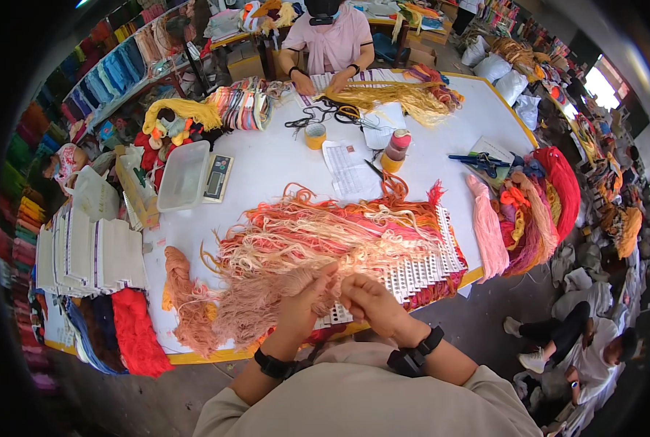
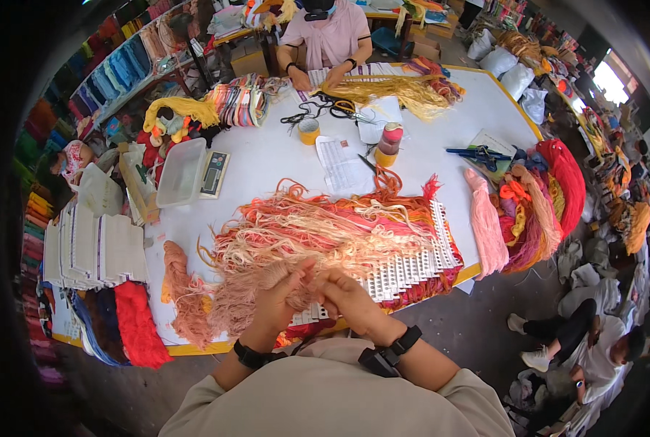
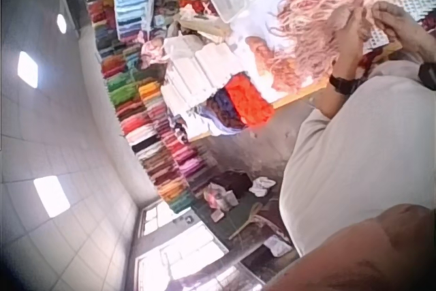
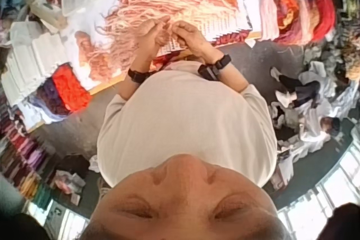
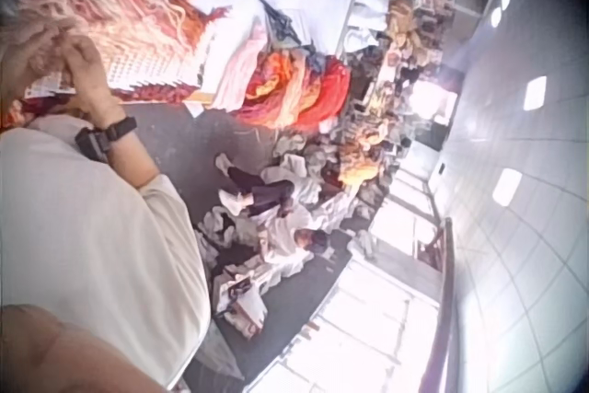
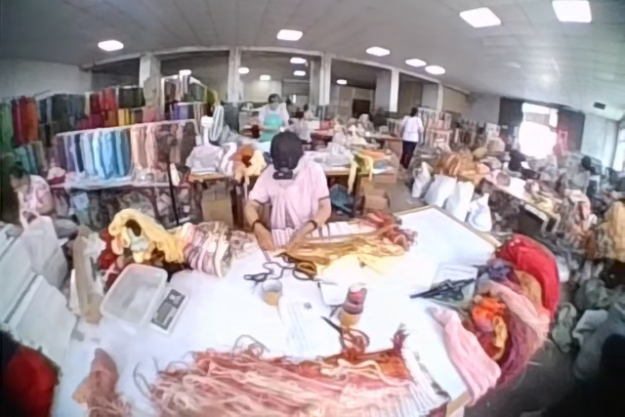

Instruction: The person picks up a bundle of dark embroidery thread and places it into a bag, then picks up a light-colored bundle and threads individual strands through the holes of a paper thread organizer.

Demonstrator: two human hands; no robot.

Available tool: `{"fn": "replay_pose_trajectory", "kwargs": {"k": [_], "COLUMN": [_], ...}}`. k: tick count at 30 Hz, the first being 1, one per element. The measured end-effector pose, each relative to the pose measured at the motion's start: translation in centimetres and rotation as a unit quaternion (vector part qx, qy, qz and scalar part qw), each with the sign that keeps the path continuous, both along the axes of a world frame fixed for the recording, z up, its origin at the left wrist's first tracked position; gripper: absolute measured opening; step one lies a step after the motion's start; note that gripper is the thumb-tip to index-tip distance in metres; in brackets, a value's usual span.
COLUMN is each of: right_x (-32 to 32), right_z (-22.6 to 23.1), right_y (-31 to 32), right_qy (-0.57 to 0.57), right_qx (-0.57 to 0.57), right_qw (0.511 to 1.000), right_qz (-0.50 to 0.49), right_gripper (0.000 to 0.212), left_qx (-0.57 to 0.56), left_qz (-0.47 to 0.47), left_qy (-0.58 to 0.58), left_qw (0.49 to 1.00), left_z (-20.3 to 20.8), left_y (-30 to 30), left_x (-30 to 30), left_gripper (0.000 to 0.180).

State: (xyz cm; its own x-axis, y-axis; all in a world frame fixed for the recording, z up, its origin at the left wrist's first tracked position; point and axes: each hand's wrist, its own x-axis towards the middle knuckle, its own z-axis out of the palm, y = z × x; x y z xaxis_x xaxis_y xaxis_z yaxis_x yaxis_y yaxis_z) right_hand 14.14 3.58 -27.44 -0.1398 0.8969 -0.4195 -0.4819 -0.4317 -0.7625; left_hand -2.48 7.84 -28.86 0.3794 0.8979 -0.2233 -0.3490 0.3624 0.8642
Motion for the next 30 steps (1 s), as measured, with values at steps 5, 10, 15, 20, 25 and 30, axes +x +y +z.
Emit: {"fn": "replay_pose_trajectory", "kwargs": {"k": [5, 10, 15, 20, 25, 30], "right_x": [5.7, 28.8, 44.3, 33.3, 18.9, 17.2], "right_z": [-3.1, -11.6, -7.8, -18.9, -18.8, -20.8], "right_y": [0.0, -3.5, -8.0, -2.8, 1.4, 2.4], "right_qy": [-0.123, -0.256, -0.354, -0.344, -0.541, -0.496], "right_qx": [0.03, 0.097, 0.015, 0.088, 0.078, 0.114], "right_qw": [0.991, 0.91, 0.712, 0.917, 0.802, 0.806], "right_qz": [0.03, -0.313, -0.606, -0.185, 0.24, 0.303], "right_gripper": [0.008, 0.013, 0.017, 0.017, 0.018, 0.017], "left_qx": [-0.241, -0.119, -0.147, -0.41, -0.307, -0.224], "left_qz": [-0.016, 0.181, 0.17, -0.08, -0.067, -0.105], "left_qy": [-0.071, 0.01, -0.133, -0.069, 0.23, 0.388], "left_qw": [0.968, 0.976, 0.965, 0.906, 0.921, 0.888], "left_z": [-1.6, -3.4, -4.3, -11.3, -16.0, -19.9], "left_y": [1.9, 4.2, 2.6, 0.7, -0.9, -0.3], "left_x": [-1.5, -9.3, -11.2, 3.1, 13.2, 15.6], "left_gripper": [0.021, 0.026, 0.02, 0.023, 0.02, 0.017]}}
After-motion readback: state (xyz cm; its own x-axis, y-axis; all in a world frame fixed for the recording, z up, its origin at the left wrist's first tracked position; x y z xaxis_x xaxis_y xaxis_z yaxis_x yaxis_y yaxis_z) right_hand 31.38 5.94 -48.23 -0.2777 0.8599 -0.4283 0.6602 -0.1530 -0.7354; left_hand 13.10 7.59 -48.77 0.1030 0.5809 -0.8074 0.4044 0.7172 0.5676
